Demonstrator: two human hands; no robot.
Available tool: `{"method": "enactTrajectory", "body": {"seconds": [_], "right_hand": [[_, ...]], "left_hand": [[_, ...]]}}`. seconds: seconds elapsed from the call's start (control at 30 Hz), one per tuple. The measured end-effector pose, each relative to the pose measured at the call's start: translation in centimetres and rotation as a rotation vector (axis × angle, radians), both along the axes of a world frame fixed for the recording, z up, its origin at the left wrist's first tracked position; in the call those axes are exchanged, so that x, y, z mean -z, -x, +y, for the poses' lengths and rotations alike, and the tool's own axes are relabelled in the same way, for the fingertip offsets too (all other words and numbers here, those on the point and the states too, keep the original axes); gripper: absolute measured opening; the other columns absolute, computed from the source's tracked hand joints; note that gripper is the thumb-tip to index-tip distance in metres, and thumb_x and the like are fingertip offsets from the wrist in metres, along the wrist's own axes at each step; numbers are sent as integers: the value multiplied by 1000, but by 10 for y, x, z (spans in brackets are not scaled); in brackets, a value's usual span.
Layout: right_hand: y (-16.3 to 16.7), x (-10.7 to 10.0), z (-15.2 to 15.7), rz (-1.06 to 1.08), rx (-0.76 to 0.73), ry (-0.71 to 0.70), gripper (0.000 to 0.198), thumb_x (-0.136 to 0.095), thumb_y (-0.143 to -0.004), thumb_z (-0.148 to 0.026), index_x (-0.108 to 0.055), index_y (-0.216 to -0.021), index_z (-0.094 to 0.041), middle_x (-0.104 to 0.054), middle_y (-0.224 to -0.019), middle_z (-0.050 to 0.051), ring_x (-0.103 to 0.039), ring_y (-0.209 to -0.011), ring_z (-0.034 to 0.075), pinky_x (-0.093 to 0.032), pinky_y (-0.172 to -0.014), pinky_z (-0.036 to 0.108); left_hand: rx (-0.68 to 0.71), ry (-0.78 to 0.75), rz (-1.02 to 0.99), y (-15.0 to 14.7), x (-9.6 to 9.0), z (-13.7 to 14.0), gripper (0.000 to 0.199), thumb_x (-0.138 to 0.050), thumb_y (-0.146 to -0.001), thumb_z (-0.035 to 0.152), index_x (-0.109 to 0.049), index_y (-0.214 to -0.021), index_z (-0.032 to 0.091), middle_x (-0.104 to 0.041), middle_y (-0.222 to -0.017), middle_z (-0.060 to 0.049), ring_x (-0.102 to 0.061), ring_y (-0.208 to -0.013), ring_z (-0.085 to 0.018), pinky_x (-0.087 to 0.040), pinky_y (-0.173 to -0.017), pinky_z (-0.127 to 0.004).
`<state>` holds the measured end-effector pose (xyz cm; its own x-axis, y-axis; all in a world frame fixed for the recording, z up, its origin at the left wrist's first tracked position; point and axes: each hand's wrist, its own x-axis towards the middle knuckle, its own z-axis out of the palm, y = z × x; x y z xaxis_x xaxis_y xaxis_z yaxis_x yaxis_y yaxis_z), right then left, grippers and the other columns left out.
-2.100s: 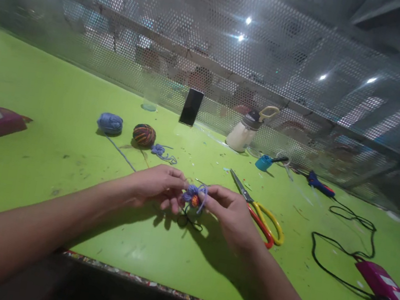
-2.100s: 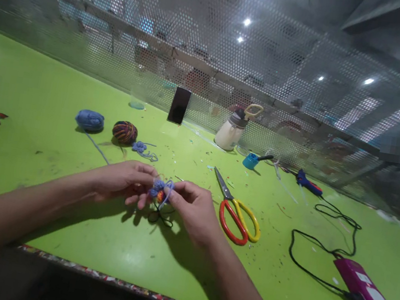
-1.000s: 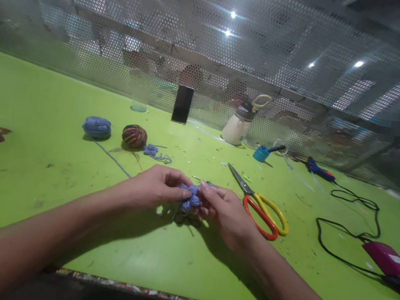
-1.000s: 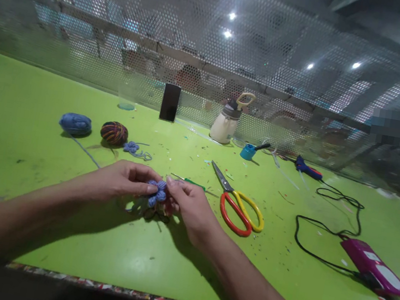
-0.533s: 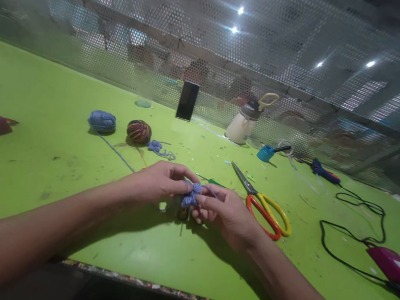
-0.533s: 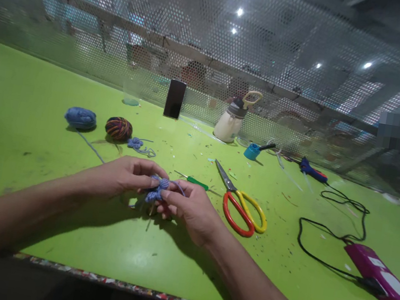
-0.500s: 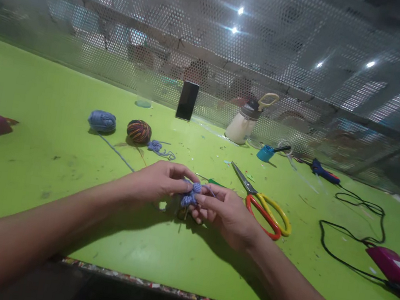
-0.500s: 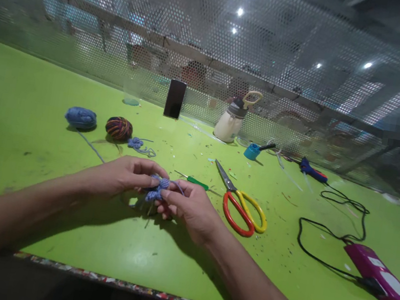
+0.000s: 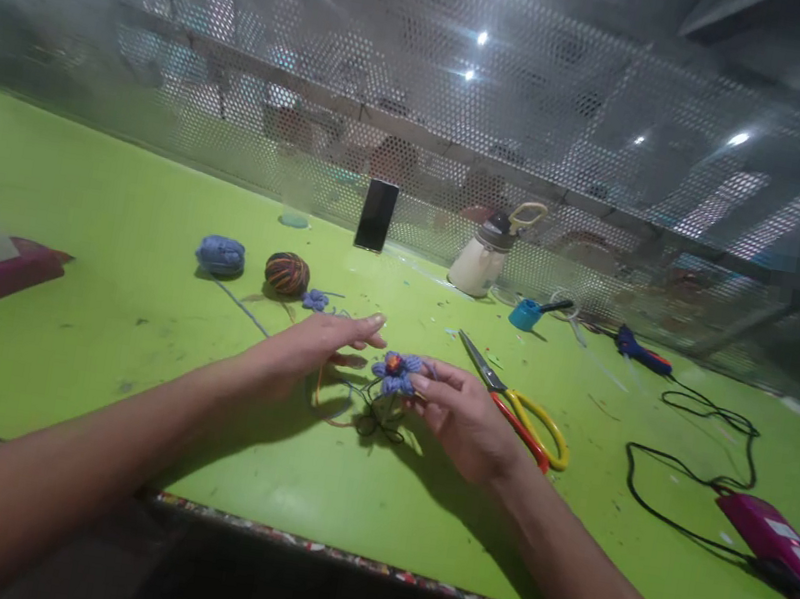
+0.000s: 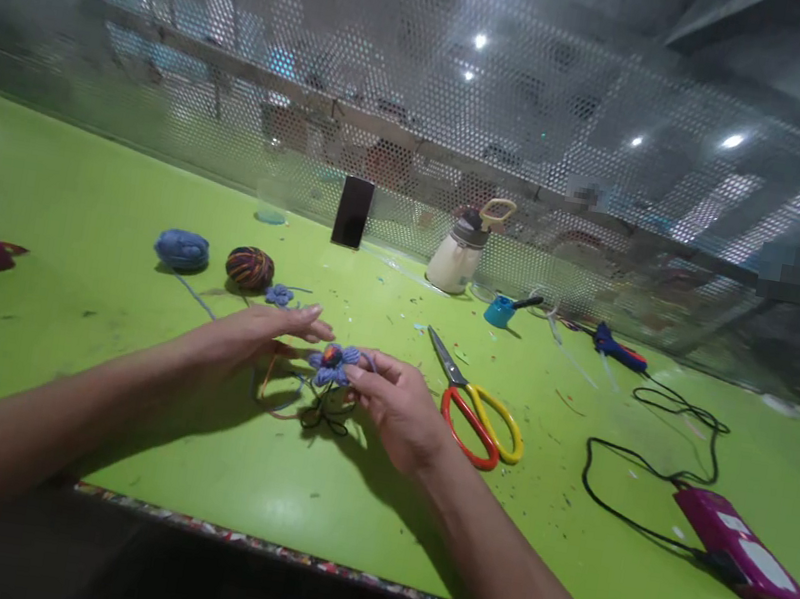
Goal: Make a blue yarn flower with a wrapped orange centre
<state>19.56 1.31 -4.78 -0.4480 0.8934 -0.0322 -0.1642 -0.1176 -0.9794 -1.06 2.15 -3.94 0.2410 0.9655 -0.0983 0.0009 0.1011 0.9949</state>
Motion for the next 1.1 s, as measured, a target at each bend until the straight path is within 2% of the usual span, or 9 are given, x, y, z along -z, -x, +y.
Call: {"method": "enactTrajectory", "body": {"seconds": [0.17, 0.27, 0.43, 0.5, 0.6, 0.7, 0.83, 0.97, 1.1], "right_hand": [[0, 1, 2, 43, -10, 36, 25, -81, -71, -32, -72, -89, -17, -70, -92, 8, -61, -80, 18, -48, -70, 31], [3, 7, 4, 43, -38, 84, 27, -81, -72, -35, -68, -86, -15, -69, -78, 5, -60, -64, 13, -45, -57, 26], [3, 12, 7, -10, -24, 81, 31, -77, -76, -41, -65, -84, -14, -65, -59, 2, -46, -42, 8, -29, -39, 20], [1, 12, 8, -14, 30, 42, 30, -76, -78, -42, -66, -84, -14, -65, -62, 2, -48, -46, 8, -33, -42, 21], [0, 8, 7, -14, 107, -25, 25, -78, -78, -37, -69, -91, -18, -69, -82, 3, -60, -70, 12, -45, -60, 24], [2, 3, 4, -61, 90, -106, 40, -83, -72, -27, -69, -109, -24, -70, -99, 4, -64, -90, 16, -49, -78, 31], [6, 4, 3, -63, 107, -171, 32, -85, -66, -22, -74, -97, -22, -72, -92, 4, -65, -84, 18, -49, -84, 37], [4, 7, 6, -19, 131, -155, 26, -85, -66, -24, -75, -90, -21, -73, -89, 5, -65, -80, 17, -49, -80, 35], [0, 6, 9, 35, 139, -113, 29, -86, -63, -27, -76, -90, -21, -73, -86, 4, -63, -73, 15, -49, -71, 31]], "left_hand": [[160, -140, 131, -1, -3, -2, 29, -80, -70, 43, -72, -79, 16, -70, -83, -8, -62, -81, -22, -46, -78, -34], [186, -98, 36, -4, 1, -2, 23, -84, -65, 30, -71, -77, 16, -70, -79, -6, -62, -77, -19, -45, -79, -33], [172, -27, -16, -3, 7, -1, 15, -77, -73, 28, -73, -79, 14, -69, -76, -6, -58, -69, -15, -44, -70, -29], [183, 4, -33, -2, 8, -1, 19, -74, -77, 31, -75, -82, 13, -69, -77, -8, -56, -67, -15, -43, -66, -28], [220, 35, -83, -1, 11, 0, 22, -75, -77, 32, -75, -89, 13, -71, -86, -10, -59, -73, -14, -46, -71, -28], [232, 40, -125, -2, 14, 0, 23, -75, -78, 33, -74, -91, 14, -71, -90, -9, -61, -77, -13, -46, -71, -26], [272, 39, -154, -3, 14, -2, 22, -72, -82, 34, -67, -84, 13, -70, -85, -8, -62, -69, -11, -42, -56, -21], [369, 52, -154, -5, 12, -4, 33, -72, -81, 41, -63, -94, 13, -71, -85, -11, -64, -62, -14, -35, -45, -21], [405, 33, -86, -4, 9, -3, 40, -72, -79, 46, -60, -101, 14, -63, -67, -2, -53, -50, -10, -31, -44, -21]]}}
